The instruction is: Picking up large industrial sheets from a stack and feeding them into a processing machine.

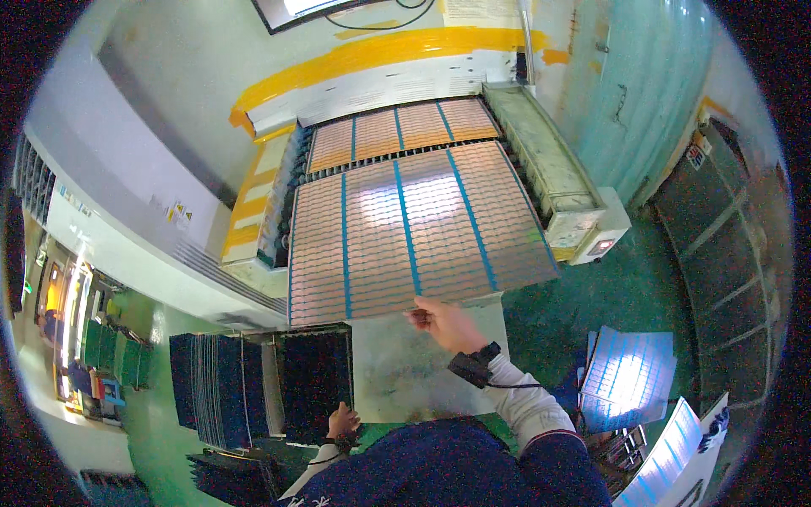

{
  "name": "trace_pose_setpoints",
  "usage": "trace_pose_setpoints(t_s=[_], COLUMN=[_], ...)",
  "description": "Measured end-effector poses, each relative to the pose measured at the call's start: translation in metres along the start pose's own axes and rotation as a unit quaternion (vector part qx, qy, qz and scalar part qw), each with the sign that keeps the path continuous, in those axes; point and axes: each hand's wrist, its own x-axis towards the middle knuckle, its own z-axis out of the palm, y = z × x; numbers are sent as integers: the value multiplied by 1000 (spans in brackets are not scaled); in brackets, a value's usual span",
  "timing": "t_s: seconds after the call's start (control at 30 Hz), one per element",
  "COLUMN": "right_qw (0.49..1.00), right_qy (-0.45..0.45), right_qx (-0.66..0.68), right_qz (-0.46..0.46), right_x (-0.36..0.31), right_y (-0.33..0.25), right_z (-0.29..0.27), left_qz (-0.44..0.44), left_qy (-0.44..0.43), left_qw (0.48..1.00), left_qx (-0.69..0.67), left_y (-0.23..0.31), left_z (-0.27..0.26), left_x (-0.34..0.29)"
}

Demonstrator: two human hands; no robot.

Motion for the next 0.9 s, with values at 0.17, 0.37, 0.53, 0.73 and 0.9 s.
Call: trace_pose_setpoints(t_s=[0.17,0.37,0.53,0.73,0.9], right_qw=[1000,999,999,999,998], right_qy=[0,-17,-32,-21,53], right_qx=[27,42,2,27,23], right_qz=[7,-1,-41,-25,-33], right_x=[7,22,19,6,-31], right_y=[-8,-5,-17,-10,13], right_z=[4,5,-4,21,-8], left_qz=[95,6,-15,-45,363], left_qy=[-110,13,-21,-156,-241], left_qw=[985,1000,999,987,647], left_qx=[93,13,33,-14,626], left_y=[-21,-23,11,2,48], left_z=[-11,7,43,-9,42], left_x=[3,4,-7,38,50])
